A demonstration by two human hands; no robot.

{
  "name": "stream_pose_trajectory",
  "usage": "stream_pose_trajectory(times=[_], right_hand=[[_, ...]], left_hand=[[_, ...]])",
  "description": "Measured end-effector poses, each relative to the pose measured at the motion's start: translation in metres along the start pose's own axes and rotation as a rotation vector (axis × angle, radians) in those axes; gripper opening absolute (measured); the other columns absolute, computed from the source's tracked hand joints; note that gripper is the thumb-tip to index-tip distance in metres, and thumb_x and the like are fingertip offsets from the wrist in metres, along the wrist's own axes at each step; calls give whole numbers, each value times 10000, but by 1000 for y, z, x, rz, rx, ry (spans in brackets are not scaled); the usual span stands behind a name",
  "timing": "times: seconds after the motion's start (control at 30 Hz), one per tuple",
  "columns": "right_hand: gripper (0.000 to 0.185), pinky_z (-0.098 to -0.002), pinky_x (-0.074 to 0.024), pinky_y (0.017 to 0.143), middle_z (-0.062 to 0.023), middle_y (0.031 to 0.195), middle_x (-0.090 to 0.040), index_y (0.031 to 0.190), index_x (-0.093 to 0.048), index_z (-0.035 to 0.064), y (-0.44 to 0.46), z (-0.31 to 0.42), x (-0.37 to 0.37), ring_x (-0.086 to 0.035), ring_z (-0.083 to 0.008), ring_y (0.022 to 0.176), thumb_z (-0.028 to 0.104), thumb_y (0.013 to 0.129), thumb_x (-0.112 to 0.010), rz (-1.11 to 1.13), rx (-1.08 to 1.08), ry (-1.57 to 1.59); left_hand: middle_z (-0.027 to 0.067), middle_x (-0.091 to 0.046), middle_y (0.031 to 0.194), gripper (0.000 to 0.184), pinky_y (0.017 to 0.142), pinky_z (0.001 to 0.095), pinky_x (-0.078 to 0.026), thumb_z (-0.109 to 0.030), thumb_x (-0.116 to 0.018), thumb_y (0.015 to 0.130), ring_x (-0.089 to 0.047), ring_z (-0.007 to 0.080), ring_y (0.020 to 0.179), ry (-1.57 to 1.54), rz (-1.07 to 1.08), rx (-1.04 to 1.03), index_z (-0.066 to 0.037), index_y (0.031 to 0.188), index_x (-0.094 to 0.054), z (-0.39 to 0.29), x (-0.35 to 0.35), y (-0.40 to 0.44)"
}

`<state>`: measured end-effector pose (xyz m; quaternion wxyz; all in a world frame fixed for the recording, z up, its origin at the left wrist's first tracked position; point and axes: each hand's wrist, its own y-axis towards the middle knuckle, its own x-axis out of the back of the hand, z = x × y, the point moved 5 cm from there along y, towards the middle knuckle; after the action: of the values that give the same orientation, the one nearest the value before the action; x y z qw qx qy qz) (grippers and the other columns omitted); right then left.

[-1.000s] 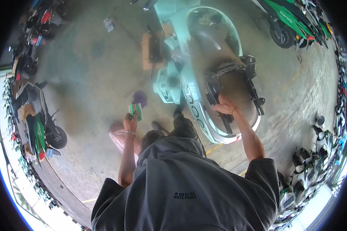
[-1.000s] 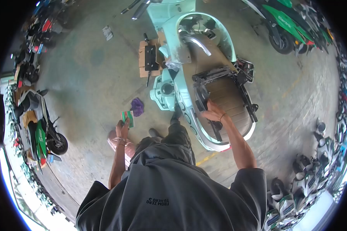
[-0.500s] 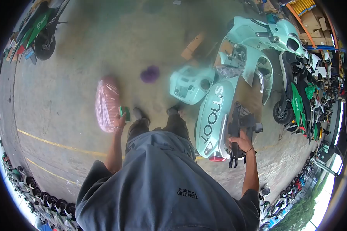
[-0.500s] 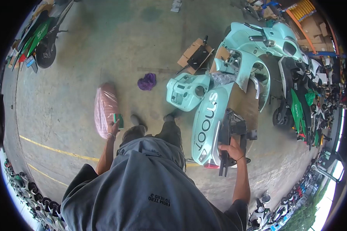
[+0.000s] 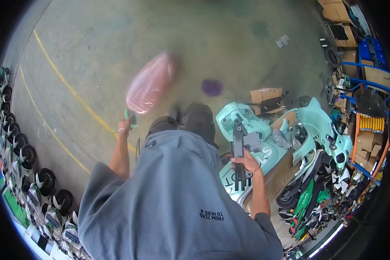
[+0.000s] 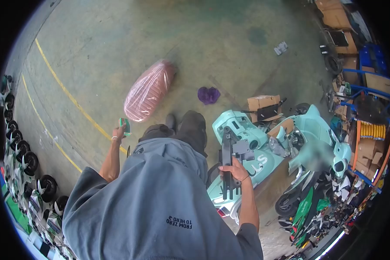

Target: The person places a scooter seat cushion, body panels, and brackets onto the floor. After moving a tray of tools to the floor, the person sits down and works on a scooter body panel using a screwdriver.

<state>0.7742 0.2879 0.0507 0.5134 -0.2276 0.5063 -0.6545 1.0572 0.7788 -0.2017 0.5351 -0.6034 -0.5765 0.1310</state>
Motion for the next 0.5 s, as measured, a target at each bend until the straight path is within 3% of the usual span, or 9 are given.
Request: stream_pose_trajectory(times=[0.17,0.37,0.43,0.5], right_hand=[[282,-365,-539,547,-76,747,-554,953,-484,13,93,111,2,-592,-191,605,17,733,-660,63,-28,-210],[391,-374,-518,496,-104,794,-541,1079,-399,2,293,236,0,-590,-211,591,-17,746,-602,121,10,-484],[493,-408,-528,587,-192,898,-576,1176,-361,-36,392,256,11,-631,-315,709,25,745,-593,61,-30,-647],[658,-436,-508,774,-301,1019,-574,1295,-261,-81,512,262,31,-607,-418,916,69,740,-579,-105,267,-1119]], left_hand=[[153,-641,962,555,661,340,-535,-428,-663,771,-632,226,838,-139,-68,0,51,1049,-623,-11,13,-26],[98,-607,718,468,541,312,-483,-430,-648,792,-595,175,655,-87,-176,131,35,843,-635,-51,-4,-56],[80,-560,643,444,498,311,-432,-414,-636,797,-533,157,577,-57,-196,193,22,729,-591,-73,-21,-55],[74,-547,652,425,512,306,-418,-399,-629,803,-501,139,583,7,-169,278,21,748,-599,-89,-44,-39]])
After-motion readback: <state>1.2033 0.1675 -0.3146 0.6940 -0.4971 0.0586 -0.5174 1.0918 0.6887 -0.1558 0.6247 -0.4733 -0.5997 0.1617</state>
